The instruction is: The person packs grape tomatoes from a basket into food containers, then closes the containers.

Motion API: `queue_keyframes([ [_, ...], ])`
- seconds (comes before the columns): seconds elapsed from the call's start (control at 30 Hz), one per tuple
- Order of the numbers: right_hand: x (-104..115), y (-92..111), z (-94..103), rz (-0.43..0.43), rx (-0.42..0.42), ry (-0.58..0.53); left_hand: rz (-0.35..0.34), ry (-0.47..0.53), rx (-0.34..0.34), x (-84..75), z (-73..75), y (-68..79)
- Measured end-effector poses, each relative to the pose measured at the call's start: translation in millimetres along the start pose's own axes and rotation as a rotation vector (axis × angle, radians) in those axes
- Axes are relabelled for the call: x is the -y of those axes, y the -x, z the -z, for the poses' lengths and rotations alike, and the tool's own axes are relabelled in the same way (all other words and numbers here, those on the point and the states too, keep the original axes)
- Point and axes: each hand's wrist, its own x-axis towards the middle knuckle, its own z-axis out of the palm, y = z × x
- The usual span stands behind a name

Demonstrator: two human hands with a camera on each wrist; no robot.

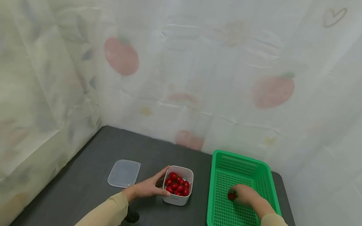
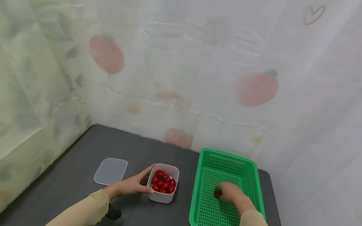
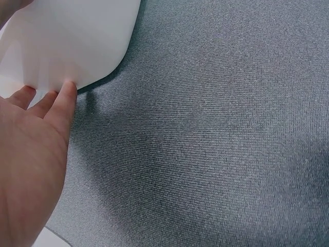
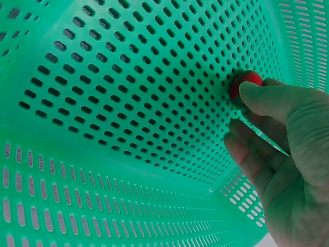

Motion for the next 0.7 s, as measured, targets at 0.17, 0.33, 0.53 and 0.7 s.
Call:
queue_keyframes([
  [0.17,-2,0,-1.2,-0.035,0.001,0.002,-0.006,0.000,-0.001,0.9,-0.1,-1.0],
  [0.33,-8,-1,-4.5,-0.073,-0.006,0.018,-0.002,0.002,0.001,3.2,0.4,-1.8],
  [0.53,-10,1,-4.8,-0.089,-0.010,0.015,-0.005,-0.007,-0.002,3.7,0.2,-1.7],
  [0.7,-11,2,-5.5,-0.087,-0.012,0.016,-0.003,-0.011,-0.001,2.1,-0.4,-0.3],
])
